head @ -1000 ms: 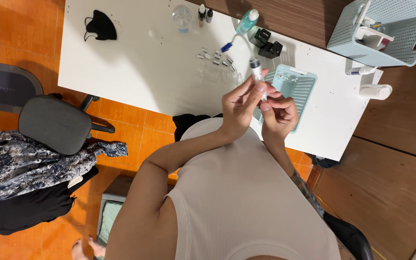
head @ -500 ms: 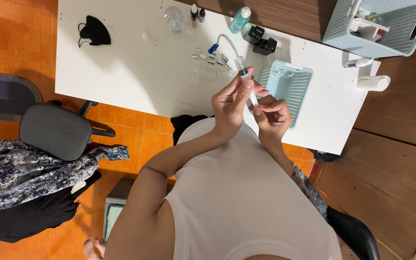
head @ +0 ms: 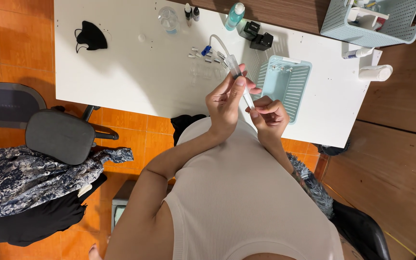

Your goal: Filling small perfume vials with liquid using a syringe and tube assembly.

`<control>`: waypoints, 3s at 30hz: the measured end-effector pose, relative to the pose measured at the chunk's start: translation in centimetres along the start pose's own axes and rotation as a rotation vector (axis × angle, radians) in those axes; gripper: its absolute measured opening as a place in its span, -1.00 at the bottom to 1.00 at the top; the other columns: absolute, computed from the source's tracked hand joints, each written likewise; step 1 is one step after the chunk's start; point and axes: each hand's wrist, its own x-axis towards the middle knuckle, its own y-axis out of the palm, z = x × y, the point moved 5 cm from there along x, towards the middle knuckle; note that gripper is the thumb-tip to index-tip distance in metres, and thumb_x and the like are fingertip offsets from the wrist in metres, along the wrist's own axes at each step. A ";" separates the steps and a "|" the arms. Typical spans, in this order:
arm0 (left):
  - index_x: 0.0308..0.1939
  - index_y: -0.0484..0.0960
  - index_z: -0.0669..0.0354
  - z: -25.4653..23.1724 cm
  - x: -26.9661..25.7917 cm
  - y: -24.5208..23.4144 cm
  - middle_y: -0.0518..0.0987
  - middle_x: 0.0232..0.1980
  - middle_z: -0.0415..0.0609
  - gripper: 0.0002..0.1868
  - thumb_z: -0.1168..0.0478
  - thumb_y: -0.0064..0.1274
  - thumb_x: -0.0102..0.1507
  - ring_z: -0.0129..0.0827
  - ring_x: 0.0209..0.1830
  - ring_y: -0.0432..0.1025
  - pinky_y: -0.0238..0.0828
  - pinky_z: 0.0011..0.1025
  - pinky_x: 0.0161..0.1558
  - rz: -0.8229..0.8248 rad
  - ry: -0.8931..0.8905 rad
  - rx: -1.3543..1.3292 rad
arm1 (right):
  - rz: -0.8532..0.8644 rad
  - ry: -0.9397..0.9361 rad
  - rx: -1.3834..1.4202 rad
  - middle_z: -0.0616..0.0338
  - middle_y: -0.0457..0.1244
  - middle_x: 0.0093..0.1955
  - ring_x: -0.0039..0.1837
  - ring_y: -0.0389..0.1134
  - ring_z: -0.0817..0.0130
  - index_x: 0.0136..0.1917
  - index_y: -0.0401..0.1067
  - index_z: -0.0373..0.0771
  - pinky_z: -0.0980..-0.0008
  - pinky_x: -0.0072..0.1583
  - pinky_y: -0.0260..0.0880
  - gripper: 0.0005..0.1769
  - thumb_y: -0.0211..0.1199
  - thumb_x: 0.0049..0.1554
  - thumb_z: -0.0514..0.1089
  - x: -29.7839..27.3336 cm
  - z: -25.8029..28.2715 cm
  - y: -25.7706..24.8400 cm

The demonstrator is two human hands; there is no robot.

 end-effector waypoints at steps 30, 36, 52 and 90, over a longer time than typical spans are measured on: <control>0.33 0.48 0.34 0.3 0.8 -1.1 0.66 -0.23 0.16 -0.63 0.24 -0.02 0.48 -0.08 -0.22 0.66 0.26 0.04 0.47 -0.036 0.002 0.011 | 0.068 -0.054 0.023 -0.19 0.32 -0.28 -0.21 0.29 0.21 -0.20 0.37 -0.41 0.25 -0.12 0.47 -0.80 0.39 0.08 -0.50 -0.7 0.5 -0.2; 0.32 0.47 0.37 -0.2 1.0 -1.0 0.66 -0.22 0.20 -0.63 0.25 -0.02 0.47 -0.05 -0.24 0.66 0.32 0.03 0.44 -0.046 -0.004 0.010 | 0.065 -0.073 0.016 -0.18 0.33 -0.28 -0.22 0.28 0.22 -0.20 0.38 -0.39 0.30 -0.14 0.41 -0.80 0.39 0.08 -0.50 -0.9 0.4 -0.2; 0.24 0.26 0.27 2.6 1.0 0.7 0.45 0.38 0.32 -0.56 -0.04 -0.13 0.53 -0.01 0.48 0.24 -0.02 0.00 0.51 0.137 -0.432 -0.348 | 0.076 -0.236 -0.192 -0.18 0.17 0.38 0.38 0.15 0.14 0.61 -0.02 -0.37 0.08 0.52 -0.01 0.40 0.43 -0.19 0.50 4.1 1.7 0.9; -0.06 0.58 0.27 -2.5 2.4 1.9 0.45 -0.38 0.00 -0.87 0.35 -0.09 0.44 -0.35 -0.44 0.34 0.45 -0.36 -0.20 0.505 0.304 0.367 | 0.197 -0.203 0.198 -0.20 0.22 -0.21 -0.06 0.34 -0.04 0.14 0.15 -0.46 0.12 0.02 0.33 -0.65 -0.18 0.42 -0.06 9.5 5.7 3.1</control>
